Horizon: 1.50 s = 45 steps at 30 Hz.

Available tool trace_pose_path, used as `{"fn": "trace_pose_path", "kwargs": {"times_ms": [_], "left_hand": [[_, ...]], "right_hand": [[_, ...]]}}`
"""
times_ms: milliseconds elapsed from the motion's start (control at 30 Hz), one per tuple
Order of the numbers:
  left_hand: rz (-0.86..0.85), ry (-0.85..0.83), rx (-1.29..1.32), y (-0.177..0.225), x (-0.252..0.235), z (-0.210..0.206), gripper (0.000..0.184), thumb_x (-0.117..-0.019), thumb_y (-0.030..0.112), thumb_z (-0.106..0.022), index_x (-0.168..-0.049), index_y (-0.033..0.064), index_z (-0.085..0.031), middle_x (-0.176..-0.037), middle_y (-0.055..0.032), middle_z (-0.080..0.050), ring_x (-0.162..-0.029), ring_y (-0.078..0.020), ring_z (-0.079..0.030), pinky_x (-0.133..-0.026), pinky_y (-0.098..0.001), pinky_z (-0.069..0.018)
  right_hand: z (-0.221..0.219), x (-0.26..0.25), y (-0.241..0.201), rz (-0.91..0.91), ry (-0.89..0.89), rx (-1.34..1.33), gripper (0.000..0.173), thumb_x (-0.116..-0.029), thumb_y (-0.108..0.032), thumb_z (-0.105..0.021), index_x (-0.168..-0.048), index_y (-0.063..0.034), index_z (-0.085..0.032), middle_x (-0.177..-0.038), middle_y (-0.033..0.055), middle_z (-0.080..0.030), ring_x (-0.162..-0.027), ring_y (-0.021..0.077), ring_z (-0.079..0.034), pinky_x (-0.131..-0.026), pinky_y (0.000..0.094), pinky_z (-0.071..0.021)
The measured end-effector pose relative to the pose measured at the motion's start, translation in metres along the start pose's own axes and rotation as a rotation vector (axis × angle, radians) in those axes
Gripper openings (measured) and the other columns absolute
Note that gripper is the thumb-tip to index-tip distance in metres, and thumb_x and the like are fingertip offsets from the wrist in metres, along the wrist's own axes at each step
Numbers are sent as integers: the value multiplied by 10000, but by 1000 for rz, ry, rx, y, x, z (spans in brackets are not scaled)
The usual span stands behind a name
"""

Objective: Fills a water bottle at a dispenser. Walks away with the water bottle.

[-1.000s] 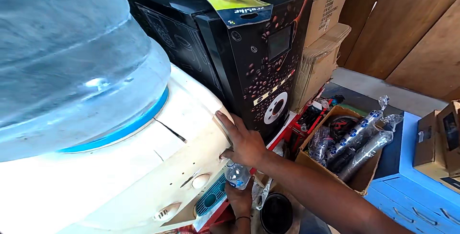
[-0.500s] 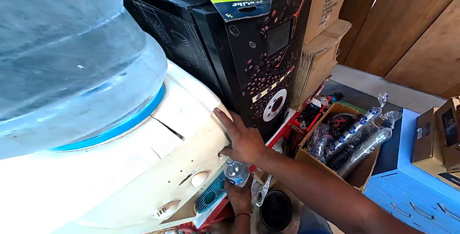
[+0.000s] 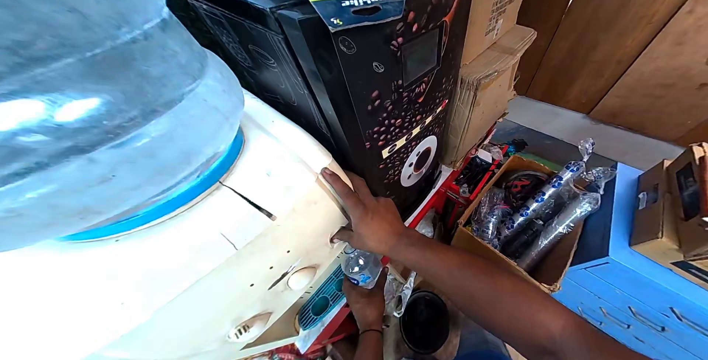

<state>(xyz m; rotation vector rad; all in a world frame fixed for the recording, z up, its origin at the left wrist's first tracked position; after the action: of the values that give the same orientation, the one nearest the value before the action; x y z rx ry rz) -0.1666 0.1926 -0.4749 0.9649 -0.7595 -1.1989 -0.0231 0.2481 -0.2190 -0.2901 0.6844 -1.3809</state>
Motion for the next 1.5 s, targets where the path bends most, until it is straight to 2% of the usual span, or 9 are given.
{"fn": "trace_pose_path", "kwargs": {"times_ms": [300, 1100, 1333, 1500], "left_hand": [[13, -12, 38, 1, 0, 0, 1111, -651, 230, -980, -1504, -69, -333, -1425, -277, -520, -1325, -316, -538, -1146, -428, -425], [-12, 7, 35, -1, 0, 0, 1110, -643, 237, -978, -1497, -86, -345, -1427, -307, -509, -1333, -363, -525, -1155, -459, -408], [13, 7, 26, -1, 1, 0, 1123, -639, 235, -983, -1501, -85, -339, -1435, -316, -496, -1334, -371, -523, -1160, -469, -403], [19, 7, 24, -2, 1, 0, 1134, -637, 242, -984, -1508, -82, -334, -1436, -314, -497, -1342, -374, -515, -1155, -469, -407]], "right_hand": [[0, 1, 0, 13, 11, -1, 1152, -766, -342, -898, -1653, -390, -164, -1675, 80, -255, -655, 231, -664, -560, 474, -592], [0, 0, 1, -5, -8, 1, 1120, -790, -368, -876, -1651, -399, -161, -1679, 72, -248, -658, 222, -665, -580, 467, -596], [2, 3, -1, 6, 32, 9, 1128, -757, -354, -907, -1644, -378, -210, -1649, 69, -306, -652, 218, -665, -550, 464, -592], [2, 3, -1, 11, 26, -1, 1130, -767, -358, -899, -1649, -373, -194, -1656, 69, -295, -624, 212, -652, -547, 456, -589]]}}
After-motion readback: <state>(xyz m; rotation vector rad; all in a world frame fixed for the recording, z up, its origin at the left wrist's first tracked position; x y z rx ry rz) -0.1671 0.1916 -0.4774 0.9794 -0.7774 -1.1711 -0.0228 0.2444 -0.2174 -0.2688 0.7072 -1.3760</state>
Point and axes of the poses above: each hand's wrist, its own x-axis away from the middle knuckle, its own z-axis out of the back of the hand, y = z × x, the point moved 9 cm from there along -x, towards the middle knuckle
